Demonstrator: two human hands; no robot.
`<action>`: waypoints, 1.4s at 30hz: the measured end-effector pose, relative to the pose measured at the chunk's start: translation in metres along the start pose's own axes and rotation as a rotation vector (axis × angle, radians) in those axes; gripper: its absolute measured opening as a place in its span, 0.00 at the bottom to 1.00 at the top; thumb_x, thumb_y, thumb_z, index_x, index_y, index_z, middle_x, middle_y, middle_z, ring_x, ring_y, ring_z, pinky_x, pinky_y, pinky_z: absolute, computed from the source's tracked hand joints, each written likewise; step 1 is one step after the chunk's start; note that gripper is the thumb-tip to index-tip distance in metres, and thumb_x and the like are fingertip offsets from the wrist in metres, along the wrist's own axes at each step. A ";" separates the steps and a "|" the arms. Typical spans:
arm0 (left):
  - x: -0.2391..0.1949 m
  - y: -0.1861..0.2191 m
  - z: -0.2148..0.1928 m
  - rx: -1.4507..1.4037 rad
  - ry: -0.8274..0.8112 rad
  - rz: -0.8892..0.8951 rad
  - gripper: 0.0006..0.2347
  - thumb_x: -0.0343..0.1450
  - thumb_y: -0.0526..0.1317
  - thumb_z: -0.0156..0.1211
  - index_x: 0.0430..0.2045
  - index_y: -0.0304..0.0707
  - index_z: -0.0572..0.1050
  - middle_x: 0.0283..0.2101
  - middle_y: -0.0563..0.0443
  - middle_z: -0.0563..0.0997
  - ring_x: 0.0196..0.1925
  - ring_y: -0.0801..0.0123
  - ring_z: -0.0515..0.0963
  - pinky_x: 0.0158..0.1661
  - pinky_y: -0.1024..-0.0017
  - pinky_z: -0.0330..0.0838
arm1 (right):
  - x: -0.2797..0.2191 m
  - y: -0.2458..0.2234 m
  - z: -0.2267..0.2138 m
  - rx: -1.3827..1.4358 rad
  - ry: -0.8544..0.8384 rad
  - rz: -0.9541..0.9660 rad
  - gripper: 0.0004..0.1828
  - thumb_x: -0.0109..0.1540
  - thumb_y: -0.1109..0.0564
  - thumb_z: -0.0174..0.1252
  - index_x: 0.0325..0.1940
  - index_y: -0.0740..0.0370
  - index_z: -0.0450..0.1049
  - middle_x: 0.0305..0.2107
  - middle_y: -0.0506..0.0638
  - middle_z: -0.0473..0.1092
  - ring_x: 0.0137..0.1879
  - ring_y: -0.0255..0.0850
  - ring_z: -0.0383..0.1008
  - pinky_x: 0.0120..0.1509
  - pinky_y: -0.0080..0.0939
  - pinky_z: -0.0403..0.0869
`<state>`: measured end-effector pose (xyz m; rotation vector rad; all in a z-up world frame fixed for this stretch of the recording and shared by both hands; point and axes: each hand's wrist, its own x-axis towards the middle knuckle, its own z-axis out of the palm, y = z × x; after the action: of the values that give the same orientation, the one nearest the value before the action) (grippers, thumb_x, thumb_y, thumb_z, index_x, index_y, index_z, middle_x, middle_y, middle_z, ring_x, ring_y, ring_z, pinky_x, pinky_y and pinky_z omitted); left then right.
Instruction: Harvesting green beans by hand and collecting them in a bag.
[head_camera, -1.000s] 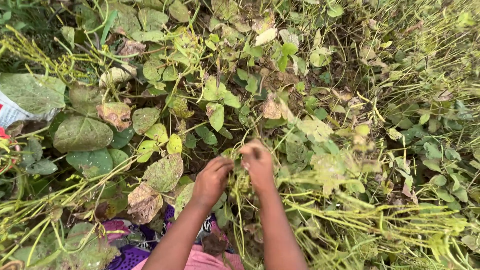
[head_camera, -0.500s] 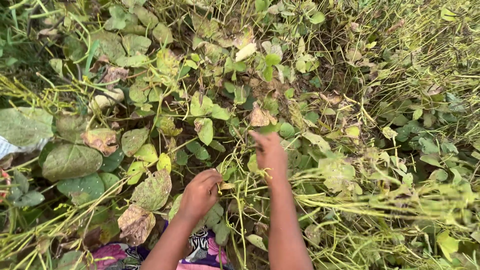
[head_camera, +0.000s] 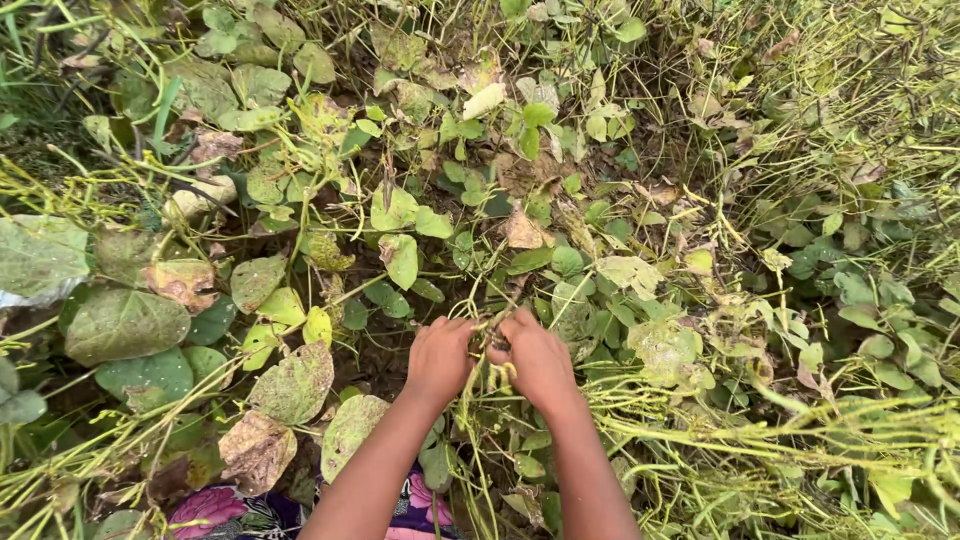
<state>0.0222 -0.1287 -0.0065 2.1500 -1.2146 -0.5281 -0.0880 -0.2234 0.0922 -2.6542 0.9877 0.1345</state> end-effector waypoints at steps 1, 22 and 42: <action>0.001 -0.008 0.015 0.018 0.131 0.101 0.24 0.59 0.30 0.64 0.51 0.51 0.76 0.46 0.52 0.83 0.51 0.60 0.79 0.54 0.59 0.72 | -0.005 0.006 0.004 0.091 -0.016 0.019 0.10 0.57 0.54 0.64 0.40 0.59 0.76 0.41 0.55 0.70 0.44 0.53 0.76 0.51 0.57 0.72; 0.001 -0.001 0.023 -0.351 0.180 0.115 0.25 0.57 0.22 0.54 0.47 0.44 0.80 0.54 0.47 0.83 0.53 0.53 0.81 0.56 0.58 0.70 | 0.014 0.074 0.062 1.174 -0.056 0.614 0.21 0.63 0.40 0.60 0.40 0.61 0.73 0.17 0.45 0.64 0.18 0.32 0.57 0.18 0.31 0.58; -0.027 -0.009 0.028 -0.308 0.197 0.067 0.19 0.62 0.25 0.59 0.46 0.40 0.80 0.55 0.48 0.82 0.56 0.55 0.80 0.57 0.57 0.68 | -0.001 0.051 0.040 1.892 0.669 0.236 0.12 0.65 0.59 0.54 0.53 0.63 0.68 0.31 0.51 0.73 0.38 0.36 0.76 0.43 0.36 0.78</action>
<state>-0.0027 -0.1108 -0.0318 1.8471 -1.0210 -0.4311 -0.1210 -0.2472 0.0419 -0.7748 0.7857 -1.0912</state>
